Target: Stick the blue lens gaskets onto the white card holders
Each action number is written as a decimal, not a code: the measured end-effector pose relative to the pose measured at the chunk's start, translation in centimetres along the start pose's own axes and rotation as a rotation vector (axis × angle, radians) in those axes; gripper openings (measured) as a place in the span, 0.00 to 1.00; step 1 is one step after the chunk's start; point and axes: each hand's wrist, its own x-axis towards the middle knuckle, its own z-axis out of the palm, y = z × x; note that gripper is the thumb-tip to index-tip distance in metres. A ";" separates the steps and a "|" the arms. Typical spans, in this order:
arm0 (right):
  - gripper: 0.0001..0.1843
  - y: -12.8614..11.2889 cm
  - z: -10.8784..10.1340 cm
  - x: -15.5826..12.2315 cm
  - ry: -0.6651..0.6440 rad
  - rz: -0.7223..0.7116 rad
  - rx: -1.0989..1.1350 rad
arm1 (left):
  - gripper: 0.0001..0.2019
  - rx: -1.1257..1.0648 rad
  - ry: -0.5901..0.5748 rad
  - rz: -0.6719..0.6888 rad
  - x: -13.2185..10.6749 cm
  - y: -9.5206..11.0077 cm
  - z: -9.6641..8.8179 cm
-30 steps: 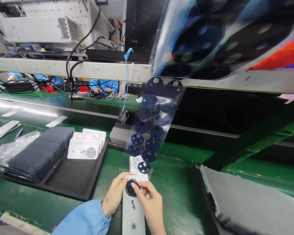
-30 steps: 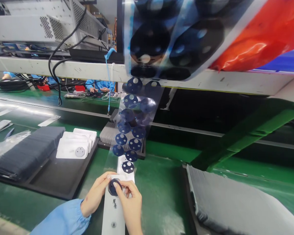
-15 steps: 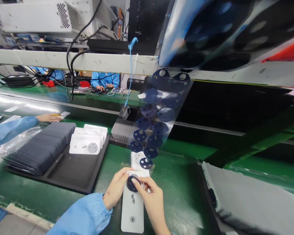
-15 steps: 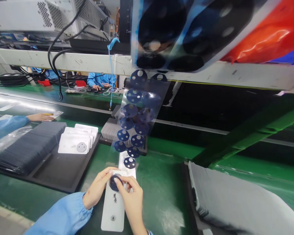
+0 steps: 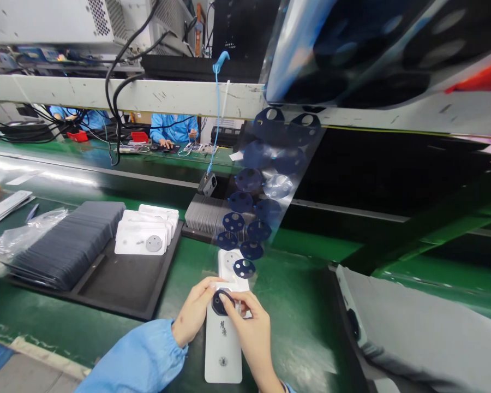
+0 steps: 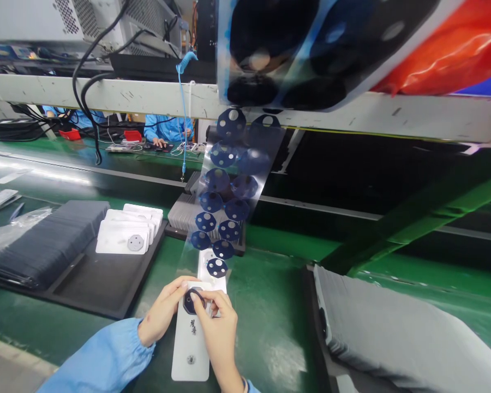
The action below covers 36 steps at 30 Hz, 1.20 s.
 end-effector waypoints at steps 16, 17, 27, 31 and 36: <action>0.38 1.3 1.1 -0.9 0.192 -0.216 -0.276 | 0.17 -0.090 -0.084 0.071 -0.1 -0.2 -0.1; 0.35 1.1 1.0 -0.8 0.165 -0.208 -0.253 | 0.16 -0.076 -0.078 0.081 -0.2 -0.2 -0.1; 0.17 -0.5 1.2 -1.4 0.036 -0.036 0.078 | 0.14 -0.050 0.096 0.092 -0.2 0.1 0.1; 0.18 0.1 1.2 -1.3 -0.029 0.064 0.205 | 0.15 -0.054 0.103 0.076 0.0 0.1 0.1; 0.20 0.8 0.8 -0.5 -0.026 0.089 0.236 | 0.17 -0.063 -0.083 0.088 -0.1 0.0 -0.2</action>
